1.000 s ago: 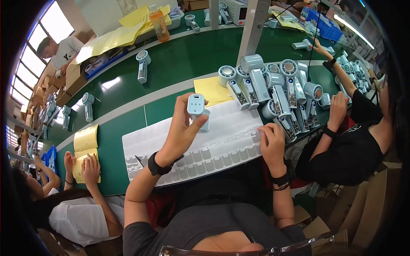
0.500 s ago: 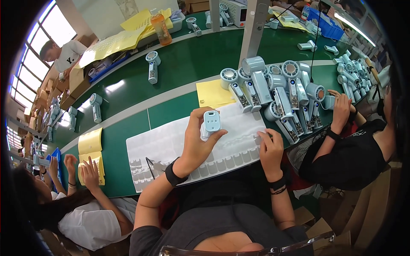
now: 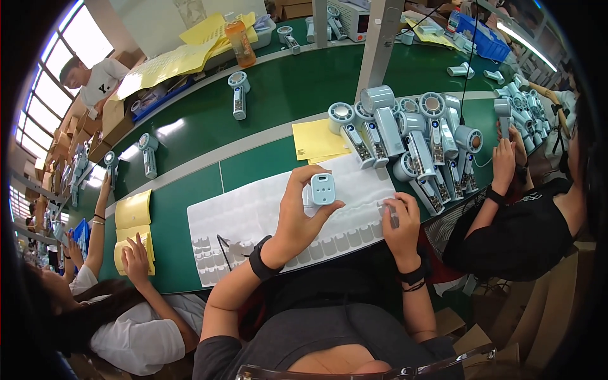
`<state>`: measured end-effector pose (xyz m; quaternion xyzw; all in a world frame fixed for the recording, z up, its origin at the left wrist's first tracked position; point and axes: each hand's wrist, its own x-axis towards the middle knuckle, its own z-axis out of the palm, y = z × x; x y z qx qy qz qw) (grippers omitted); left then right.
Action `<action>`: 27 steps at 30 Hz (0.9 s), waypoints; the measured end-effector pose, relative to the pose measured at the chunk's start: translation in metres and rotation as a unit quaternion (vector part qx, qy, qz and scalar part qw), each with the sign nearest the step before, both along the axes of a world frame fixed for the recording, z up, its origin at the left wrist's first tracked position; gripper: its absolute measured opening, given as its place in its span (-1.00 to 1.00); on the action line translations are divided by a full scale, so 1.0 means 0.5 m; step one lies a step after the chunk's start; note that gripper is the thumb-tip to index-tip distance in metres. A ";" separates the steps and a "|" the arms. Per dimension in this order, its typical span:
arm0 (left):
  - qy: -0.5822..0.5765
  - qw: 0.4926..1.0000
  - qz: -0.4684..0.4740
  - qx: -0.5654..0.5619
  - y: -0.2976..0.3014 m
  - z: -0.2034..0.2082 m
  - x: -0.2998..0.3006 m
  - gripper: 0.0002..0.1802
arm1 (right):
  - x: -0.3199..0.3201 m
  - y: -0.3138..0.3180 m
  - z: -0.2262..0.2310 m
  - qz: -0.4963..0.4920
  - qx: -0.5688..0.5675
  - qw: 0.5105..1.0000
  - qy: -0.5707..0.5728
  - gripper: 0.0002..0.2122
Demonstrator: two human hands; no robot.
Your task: The person peels a sticker from a sheet, presses it onto the base of a handheld fan, and sets the fan aside. After repeating this for several fans, they peel a different sticker from a yellow sheet and apply it to the side of a fan.
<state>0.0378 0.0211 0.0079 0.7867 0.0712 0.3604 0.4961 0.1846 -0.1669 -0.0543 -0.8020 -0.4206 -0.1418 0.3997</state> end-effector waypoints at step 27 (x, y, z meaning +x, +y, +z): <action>-0.026 0.987 -0.013 0.160 -0.046 -0.008 -0.009 -0.25 | -0.048 0.027 0.245 0.283 0.132 0.762 0.568 -0.76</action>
